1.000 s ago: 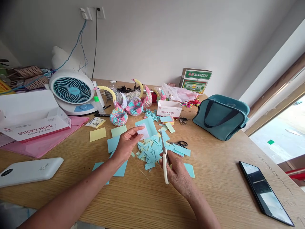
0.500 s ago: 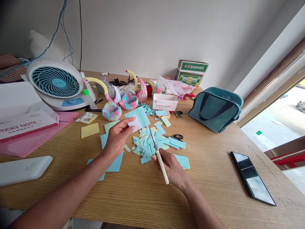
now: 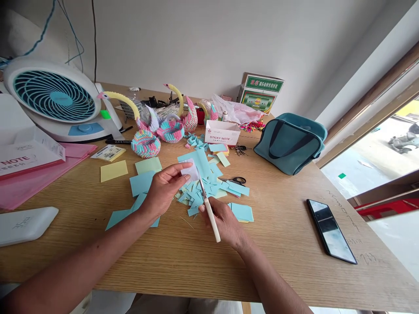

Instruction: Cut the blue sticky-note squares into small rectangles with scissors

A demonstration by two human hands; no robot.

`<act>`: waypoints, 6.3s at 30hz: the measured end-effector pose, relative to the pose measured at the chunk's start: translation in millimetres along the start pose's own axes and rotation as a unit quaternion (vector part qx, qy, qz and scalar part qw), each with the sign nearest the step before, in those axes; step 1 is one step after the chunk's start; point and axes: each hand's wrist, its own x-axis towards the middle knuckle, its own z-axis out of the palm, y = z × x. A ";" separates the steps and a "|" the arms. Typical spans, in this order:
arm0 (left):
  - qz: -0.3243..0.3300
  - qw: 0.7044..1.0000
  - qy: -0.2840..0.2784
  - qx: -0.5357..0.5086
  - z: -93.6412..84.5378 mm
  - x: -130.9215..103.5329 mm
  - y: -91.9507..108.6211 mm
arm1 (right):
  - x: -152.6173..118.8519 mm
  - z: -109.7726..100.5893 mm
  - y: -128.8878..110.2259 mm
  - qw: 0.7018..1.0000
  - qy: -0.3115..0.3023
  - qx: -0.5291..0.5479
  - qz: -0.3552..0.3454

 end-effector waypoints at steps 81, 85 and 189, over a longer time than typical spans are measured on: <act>-0.029 0.999 -0.003 -0.030 1.6 -1.0 8.5 | -1.9 3.8 -0.9 1.000 -0.010 0.006 -0.019; -0.027 0.999 -0.001 -0.025 1.2 -1.1 7.3 | -2.2 5.5 -3.4 1.000 -0.001 0.021 -0.017; 0.008 0.999 -0.047 -0.011 3.1 -7.0 11.4 | 1.6 17.4 10.5 0.997 0.065 0.034 -0.034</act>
